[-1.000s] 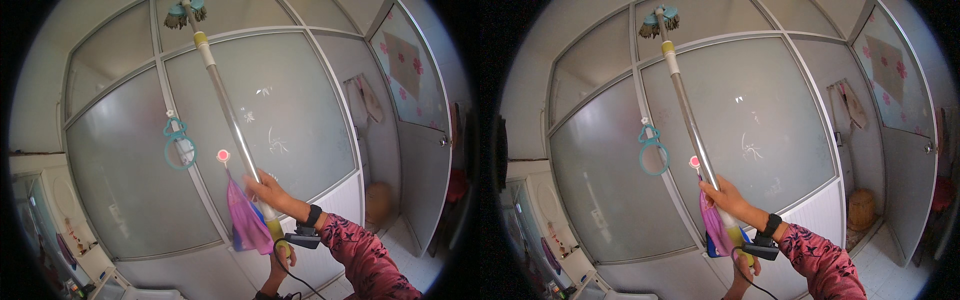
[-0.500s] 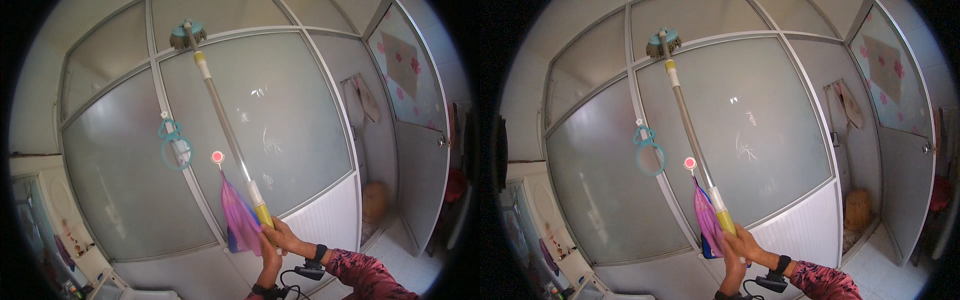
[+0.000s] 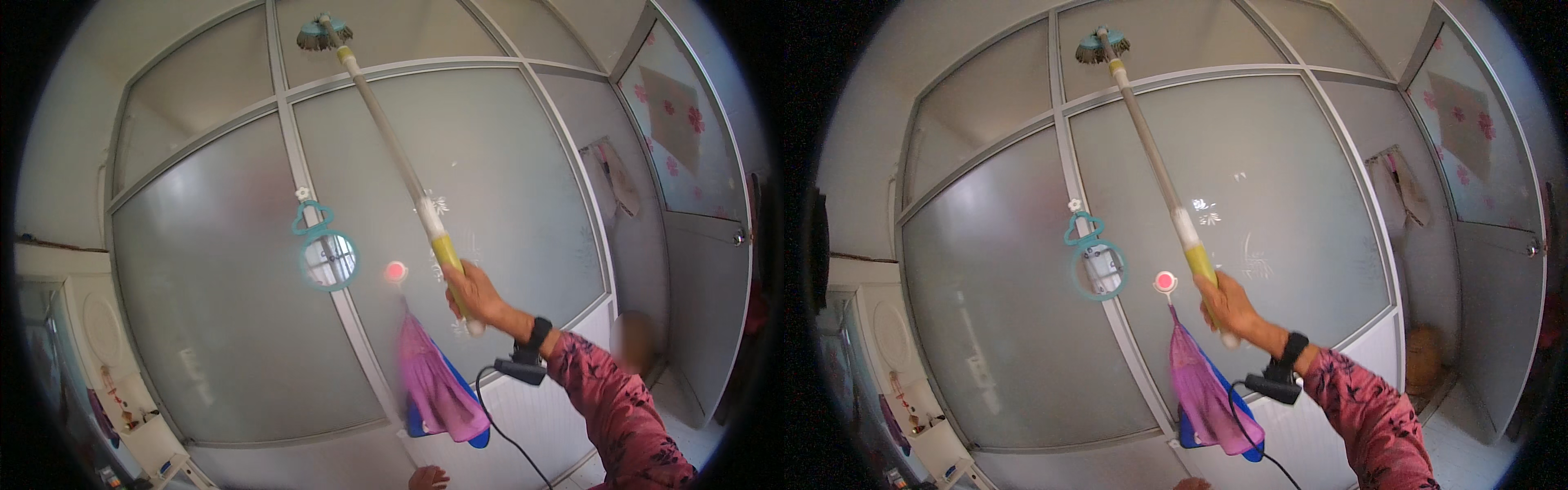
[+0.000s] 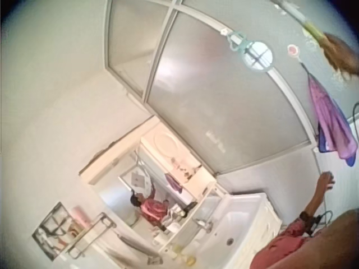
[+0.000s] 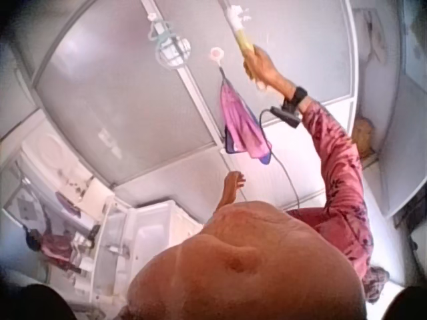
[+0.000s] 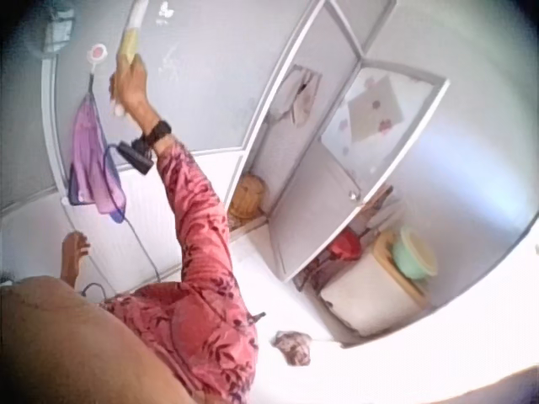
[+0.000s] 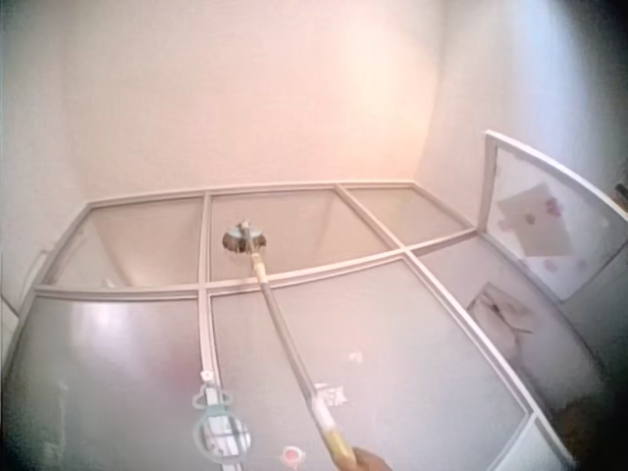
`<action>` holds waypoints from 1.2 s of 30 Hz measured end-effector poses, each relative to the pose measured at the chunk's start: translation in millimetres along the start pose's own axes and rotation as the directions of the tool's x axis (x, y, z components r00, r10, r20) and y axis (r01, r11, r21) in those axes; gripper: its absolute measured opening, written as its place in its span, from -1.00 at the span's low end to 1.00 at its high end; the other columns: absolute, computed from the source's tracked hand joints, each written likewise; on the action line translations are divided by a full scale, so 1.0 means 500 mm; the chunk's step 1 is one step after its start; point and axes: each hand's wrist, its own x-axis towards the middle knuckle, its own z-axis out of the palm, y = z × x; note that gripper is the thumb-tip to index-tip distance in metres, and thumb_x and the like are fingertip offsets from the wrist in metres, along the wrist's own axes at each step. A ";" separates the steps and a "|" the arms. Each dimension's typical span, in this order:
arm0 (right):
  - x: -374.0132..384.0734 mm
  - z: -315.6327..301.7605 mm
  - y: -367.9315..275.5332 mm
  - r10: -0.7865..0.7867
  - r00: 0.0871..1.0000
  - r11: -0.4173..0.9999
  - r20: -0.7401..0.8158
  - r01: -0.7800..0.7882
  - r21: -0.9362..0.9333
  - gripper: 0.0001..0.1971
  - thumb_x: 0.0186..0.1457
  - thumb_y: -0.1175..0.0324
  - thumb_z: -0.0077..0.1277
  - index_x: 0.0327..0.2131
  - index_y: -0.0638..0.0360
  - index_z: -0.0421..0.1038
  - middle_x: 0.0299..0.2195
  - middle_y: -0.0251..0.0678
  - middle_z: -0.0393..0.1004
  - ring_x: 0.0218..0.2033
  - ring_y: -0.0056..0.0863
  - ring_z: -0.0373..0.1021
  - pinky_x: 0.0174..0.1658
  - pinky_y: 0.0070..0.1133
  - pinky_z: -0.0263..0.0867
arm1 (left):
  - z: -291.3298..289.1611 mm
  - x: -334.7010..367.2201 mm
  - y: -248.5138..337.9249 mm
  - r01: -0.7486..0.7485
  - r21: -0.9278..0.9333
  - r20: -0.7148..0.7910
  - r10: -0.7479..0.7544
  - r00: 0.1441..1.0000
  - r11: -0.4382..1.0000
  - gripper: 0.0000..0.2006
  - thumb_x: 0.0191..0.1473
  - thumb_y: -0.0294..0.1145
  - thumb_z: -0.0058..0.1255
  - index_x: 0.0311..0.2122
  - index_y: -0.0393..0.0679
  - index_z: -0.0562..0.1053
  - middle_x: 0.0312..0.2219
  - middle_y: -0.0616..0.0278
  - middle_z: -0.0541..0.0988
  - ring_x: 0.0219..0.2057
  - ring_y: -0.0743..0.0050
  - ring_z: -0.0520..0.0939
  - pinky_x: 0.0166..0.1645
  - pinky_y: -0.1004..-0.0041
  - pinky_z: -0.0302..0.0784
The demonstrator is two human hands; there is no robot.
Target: The person is using a long-handled mop to clean a high frosted glass partition wall.
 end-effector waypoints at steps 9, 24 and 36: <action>0.324 0.115 -0.115 -0.170 0.984 0.982 0.053 0.164 0.097 -0.61 -0.06 0.06 -0.18 -0.52 0.28 0.14 -0.72 -0.27 0.22 -0.77 -0.51 0.19 -0.75 -0.54 0.16 | -0.152 0.003 -0.074 0.120 0.017 -0.236 -0.112 0.965 0.993 -0.72 0.00 -0.19 -0.24 -0.33 -0.23 0.32 -0.46 0.13 0.46 -0.50 0.44 0.49 -0.45 0.48 0.44; 0.475 -0.004 -0.220 -0.178 0.968 0.984 -0.176 0.178 -0.013 -0.69 -0.06 0.22 -0.11 -0.56 0.34 0.19 -0.71 -0.24 0.25 -0.76 -0.47 0.23 -0.76 -0.51 0.16 | -0.059 -0.049 -0.060 0.143 -0.110 -0.277 -0.168 0.946 0.984 -0.65 -0.05 -0.06 -0.19 -0.23 -0.09 0.30 -0.34 0.25 0.42 -0.31 0.43 0.43 -0.25 0.38 0.32; 0.470 -0.282 -0.209 -0.200 0.942 0.978 -0.271 0.173 -0.118 -0.64 -0.05 0.12 -0.19 -0.56 0.31 0.18 -0.73 -0.28 0.24 -0.75 -0.52 0.20 -0.73 -0.57 0.08 | 0.018 -0.014 -0.147 -0.232 -0.212 0.110 0.260 0.959 0.949 -0.58 -0.01 -0.12 -0.23 -0.15 -0.25 0.23 -0.27 0.14 0.34 -0.21 0.28 0.32 -0.11 0.29 0.21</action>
